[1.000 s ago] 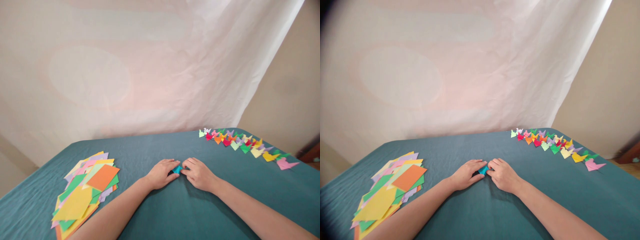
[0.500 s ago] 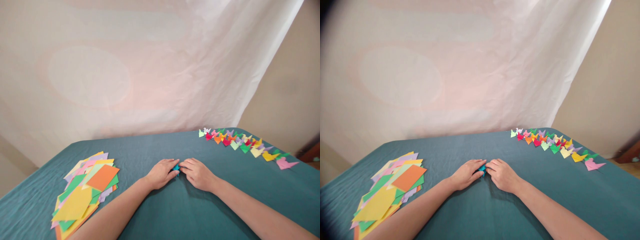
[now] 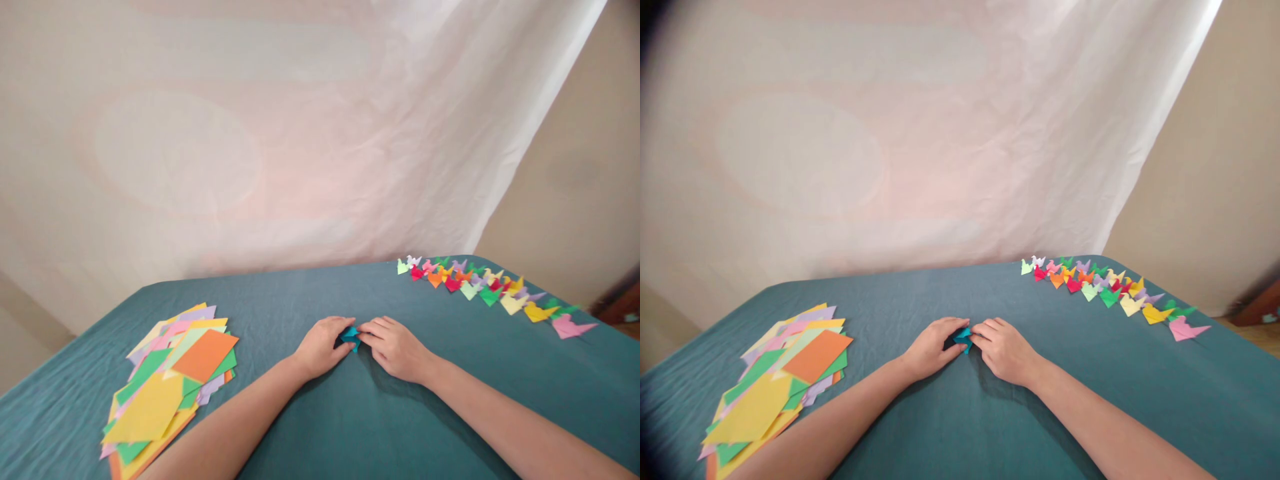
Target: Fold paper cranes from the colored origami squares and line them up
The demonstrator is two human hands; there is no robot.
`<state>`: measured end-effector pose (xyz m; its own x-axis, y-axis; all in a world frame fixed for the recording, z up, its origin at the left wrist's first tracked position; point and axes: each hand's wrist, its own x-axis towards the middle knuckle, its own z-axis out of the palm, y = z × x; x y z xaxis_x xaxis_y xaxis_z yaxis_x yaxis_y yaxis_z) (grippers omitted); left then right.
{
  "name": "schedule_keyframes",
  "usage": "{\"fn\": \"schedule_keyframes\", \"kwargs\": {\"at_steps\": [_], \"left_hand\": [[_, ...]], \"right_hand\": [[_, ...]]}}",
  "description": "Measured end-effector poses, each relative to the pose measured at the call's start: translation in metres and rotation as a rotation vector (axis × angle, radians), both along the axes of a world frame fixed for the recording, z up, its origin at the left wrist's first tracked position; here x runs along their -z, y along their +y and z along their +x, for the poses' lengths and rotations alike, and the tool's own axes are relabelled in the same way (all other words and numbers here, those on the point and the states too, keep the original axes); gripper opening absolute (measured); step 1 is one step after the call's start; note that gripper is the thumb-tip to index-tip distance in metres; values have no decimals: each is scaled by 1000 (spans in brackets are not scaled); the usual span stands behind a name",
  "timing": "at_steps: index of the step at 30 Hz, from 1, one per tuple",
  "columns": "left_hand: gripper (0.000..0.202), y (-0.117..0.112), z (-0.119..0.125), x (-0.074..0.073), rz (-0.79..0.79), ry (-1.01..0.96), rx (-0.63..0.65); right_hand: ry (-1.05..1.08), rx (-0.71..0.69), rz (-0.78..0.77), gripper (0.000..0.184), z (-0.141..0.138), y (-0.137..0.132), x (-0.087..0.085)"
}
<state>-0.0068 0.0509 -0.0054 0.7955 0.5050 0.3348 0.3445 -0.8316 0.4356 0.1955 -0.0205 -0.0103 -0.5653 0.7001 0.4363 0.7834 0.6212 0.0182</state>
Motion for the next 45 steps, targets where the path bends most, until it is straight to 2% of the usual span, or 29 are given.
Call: {"fn": "schedule_keyframes", "kwargs": {"at_steps": [8, 15, 22, 30, 35, 37, 41, 45], "left_hand": [[35, 0, 5, 2, -37, -24, -115], [29, -7, 11, 2, 42, 4, -244], [32, -8, 12, 1, 45, 8, -254], [30, -8, 13, 1, 52, 18, -243], [29, -8, 11, 2, 48, 10, -243], [28, -8, 11, 1, 39, 6, -243], [29, -8, 11, 1, 14, 2, -234], [29, -6, 11, 0, -12, -2, -236]], "right_hand": [[-3, -2, -32, 32, 0, -1, -1], [-36, 118, -68, 30, -9, -4, -3], [-93, 238, -128, 22, -25, -8, -4], [-79, 259, -137, 30, -29, -9, -4], [86, 182, -168, 32, -18, -8, -4], [248, 160, -202, 36, -9, -4, -2], [627, 254, -260, 29, 9, 10, 3], [682, 228, -390, 20, 16, 17, 8]]}}
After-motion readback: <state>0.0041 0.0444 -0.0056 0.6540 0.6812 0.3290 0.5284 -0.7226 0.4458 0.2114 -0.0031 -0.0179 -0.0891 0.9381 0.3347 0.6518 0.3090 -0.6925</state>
